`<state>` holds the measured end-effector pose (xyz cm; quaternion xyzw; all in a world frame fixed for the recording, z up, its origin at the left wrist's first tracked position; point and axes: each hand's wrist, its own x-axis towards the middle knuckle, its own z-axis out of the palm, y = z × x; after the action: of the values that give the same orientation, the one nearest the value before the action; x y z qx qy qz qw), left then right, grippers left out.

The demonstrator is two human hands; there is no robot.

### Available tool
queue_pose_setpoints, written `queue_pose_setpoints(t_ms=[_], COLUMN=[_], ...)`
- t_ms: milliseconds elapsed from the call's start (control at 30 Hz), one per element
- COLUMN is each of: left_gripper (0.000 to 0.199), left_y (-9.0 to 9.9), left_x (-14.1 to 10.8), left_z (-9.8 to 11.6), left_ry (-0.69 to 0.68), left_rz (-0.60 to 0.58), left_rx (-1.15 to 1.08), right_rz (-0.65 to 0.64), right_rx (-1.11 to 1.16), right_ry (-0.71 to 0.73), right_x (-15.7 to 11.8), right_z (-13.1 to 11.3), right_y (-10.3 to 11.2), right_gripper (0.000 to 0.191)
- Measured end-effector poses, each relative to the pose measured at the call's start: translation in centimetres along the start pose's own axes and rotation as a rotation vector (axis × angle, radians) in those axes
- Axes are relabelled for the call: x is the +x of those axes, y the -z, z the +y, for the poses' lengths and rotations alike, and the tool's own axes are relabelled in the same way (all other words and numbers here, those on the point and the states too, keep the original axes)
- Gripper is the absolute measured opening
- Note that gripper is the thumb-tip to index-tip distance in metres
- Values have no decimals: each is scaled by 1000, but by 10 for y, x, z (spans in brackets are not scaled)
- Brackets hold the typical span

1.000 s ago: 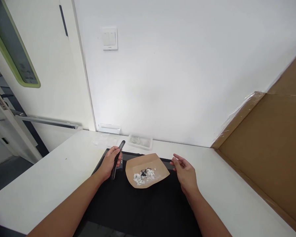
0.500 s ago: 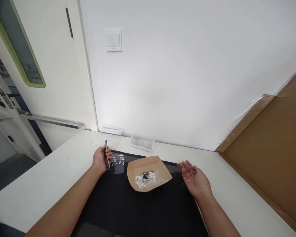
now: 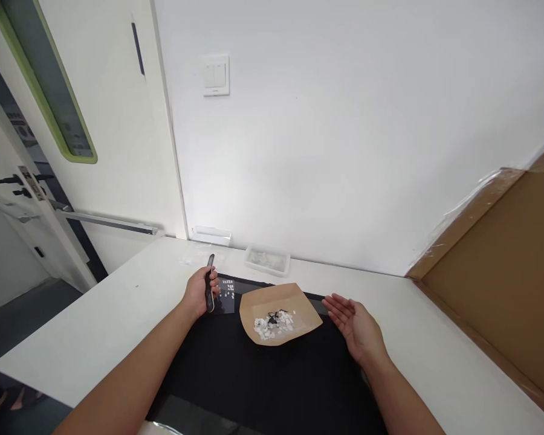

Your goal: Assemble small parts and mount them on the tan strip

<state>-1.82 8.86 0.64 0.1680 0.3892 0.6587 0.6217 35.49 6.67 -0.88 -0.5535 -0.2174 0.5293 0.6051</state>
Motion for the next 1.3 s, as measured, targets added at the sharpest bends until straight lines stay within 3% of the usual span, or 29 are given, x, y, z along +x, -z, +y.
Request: queue_pose_setpoints(t_ms=[233, 367, 567, 667, 900, 1067, 1200, 1300], left_gripper=[26, 36, 35, 34, 39, 40, 40, 32], left_y=[-6, -8, -10, -12, -23, -28, -33, -33], left_x=[-9, -13, -17, -20, -35, -49, -48, -44], left_z=[-7, -7, -10, -12, -15, -23, -20, 20], left_ry=[-62, -91, -118, -137, -171, -165, -231, -351], left_rz=[-25, -62, -144, -199, -315, -380, -286, -93], left_rx=[92, 134, 233, 297, 493, 590, 616, 636], right_rz=[-15, -22, -35, -10, 41, 34, 65, 93], right_rx=[-36, -45, -104, -182, -437, -662, -840, -904], right_ry=[3, 1, 48, 134, 376, 559, 651, 680], right_x=[-2, -3, -3, -1, 0, -8, -14, -17], right_z=[1, 1, 4, 8, 10, 8, 7, 4], right_y=[-2, -3, -2, 0, 3, -4, -9, -9], right_gripper=[24, 25, 24, 28, 55, 52, 45, 44])
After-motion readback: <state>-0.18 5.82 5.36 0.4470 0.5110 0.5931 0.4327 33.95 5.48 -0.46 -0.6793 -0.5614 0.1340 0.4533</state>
